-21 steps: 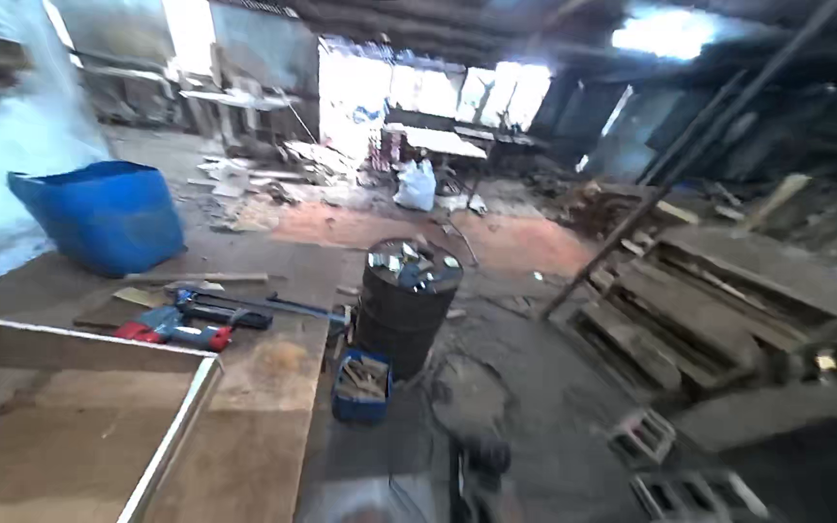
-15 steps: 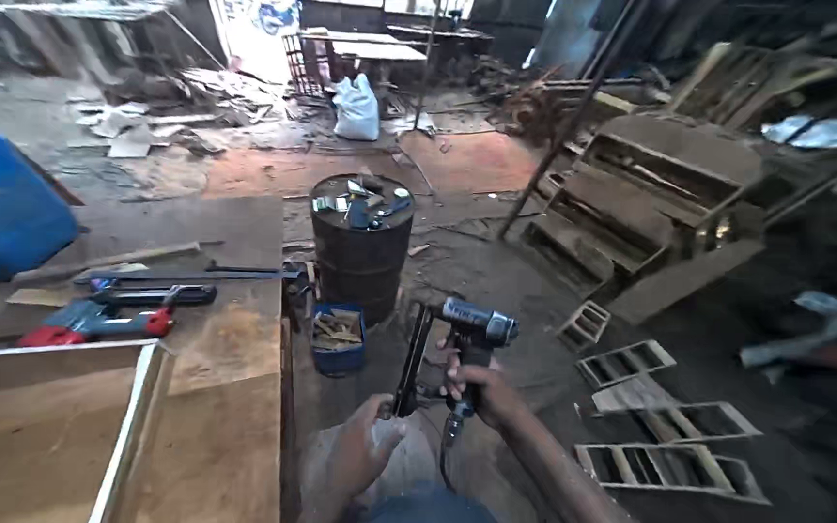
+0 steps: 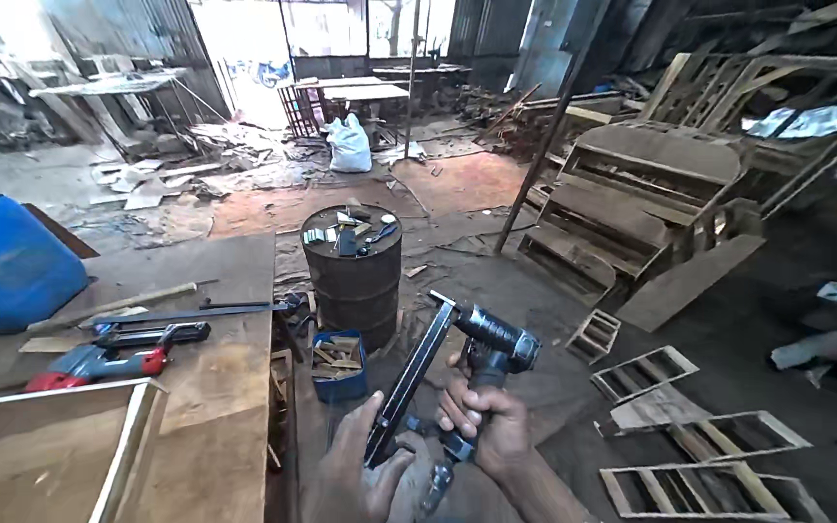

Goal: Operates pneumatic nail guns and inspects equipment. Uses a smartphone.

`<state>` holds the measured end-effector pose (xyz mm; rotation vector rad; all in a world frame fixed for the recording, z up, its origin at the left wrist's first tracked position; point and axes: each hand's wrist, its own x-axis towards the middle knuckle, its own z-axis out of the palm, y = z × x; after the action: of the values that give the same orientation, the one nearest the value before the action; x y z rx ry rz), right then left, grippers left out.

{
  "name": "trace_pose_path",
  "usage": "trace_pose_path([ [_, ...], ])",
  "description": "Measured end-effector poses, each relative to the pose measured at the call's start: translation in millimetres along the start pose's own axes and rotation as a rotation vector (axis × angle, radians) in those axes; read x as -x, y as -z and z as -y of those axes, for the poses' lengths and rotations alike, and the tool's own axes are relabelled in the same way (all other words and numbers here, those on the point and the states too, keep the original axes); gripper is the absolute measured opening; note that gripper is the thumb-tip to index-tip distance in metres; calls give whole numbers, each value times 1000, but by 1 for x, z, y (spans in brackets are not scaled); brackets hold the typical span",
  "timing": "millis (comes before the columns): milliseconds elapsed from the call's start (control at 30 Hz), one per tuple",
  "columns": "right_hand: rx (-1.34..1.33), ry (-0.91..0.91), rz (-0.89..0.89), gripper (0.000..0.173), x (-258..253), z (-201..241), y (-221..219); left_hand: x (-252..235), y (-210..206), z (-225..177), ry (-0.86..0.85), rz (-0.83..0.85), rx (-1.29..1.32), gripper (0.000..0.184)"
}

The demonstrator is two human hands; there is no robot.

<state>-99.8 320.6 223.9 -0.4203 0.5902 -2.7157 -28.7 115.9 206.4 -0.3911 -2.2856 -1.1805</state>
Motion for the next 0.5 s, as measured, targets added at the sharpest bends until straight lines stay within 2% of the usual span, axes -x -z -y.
trace_pose_path([
  [200, -94, 54, 98, 38, 29, 27, 6, 0, -15, -38, -61, 53, -14, 69],
  [300, -100, 72, 129, 26, 44, 43, 13, 3, -30, -51, -93, 69, -12, 69],
  [500, -118, 130, 108, 24, 79, 69, 27, 10, -58, -76, -121, 124, 3, 69],
])
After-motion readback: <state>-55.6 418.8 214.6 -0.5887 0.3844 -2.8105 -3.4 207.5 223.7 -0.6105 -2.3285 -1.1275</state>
